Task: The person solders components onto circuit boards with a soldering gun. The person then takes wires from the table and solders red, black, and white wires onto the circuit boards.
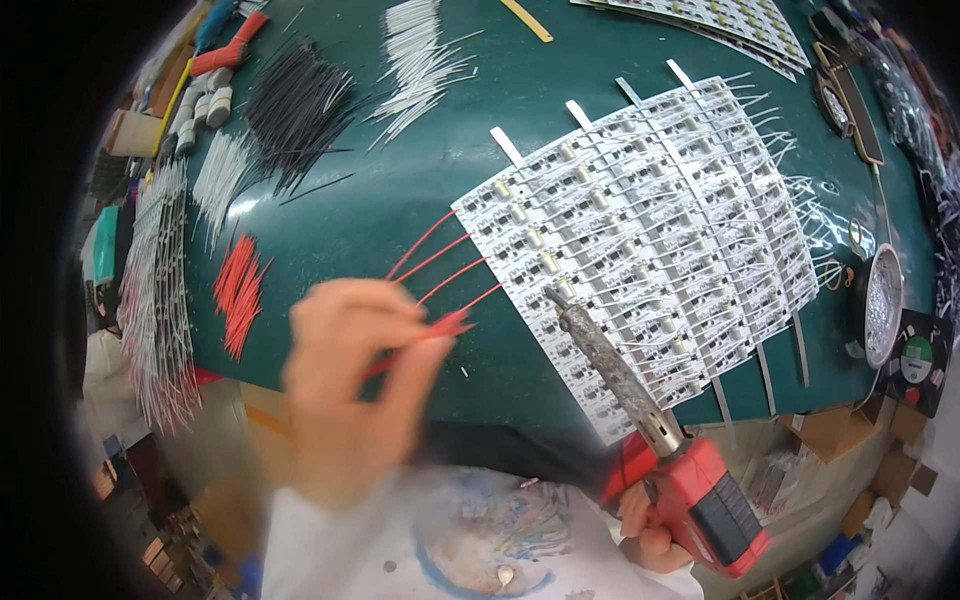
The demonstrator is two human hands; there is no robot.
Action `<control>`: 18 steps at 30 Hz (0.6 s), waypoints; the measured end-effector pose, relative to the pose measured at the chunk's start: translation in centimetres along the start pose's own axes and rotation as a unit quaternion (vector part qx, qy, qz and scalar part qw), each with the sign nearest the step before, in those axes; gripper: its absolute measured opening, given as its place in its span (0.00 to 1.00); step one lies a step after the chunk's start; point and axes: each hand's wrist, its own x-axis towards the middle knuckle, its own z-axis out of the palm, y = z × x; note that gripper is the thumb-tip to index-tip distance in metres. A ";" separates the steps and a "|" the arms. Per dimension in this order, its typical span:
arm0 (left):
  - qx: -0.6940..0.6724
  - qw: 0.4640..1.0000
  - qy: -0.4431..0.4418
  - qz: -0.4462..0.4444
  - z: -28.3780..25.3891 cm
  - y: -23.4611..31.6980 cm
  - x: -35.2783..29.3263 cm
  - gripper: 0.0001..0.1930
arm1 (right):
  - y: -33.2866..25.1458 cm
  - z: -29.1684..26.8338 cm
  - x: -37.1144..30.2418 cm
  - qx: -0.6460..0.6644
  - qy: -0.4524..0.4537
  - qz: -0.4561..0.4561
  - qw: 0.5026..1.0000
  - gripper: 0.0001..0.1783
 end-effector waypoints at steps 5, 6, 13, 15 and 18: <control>-0.012 1.000 -0.006 -0.017 4.5 -0.8 0.0 0.08 | -0.4 -0.2 -0.4 -0.024 -0.018 -0.008 1.000 0.40; -0.012 1.000 0.003 -0.011 4.5 -0.9 0.1 0.08 | -0.3 -0.9 -0.7 -0.040 -0.036 -0.010 0.998 0.40; -0.006 1.000 0.000 -0.005 4.8 -1.1 -0.1 0.08 | 0.6 -0.6 -0.7 -0.028 -0.051 0.003 0.998 0.40; 0.005 1.000 0.002 -0.006 4.9 -1.0 -0.1 0.08 | 0.9 -0.6 -1.2 -0.017 -0.014 -0.001 1.000 0.40; 0.006 1.000 0.002 -0.004 4.8 -1.0 0.0 0.08 | 1.5 -0.2 -2.4 -0.001 0.040 -0.007 0.999 0.41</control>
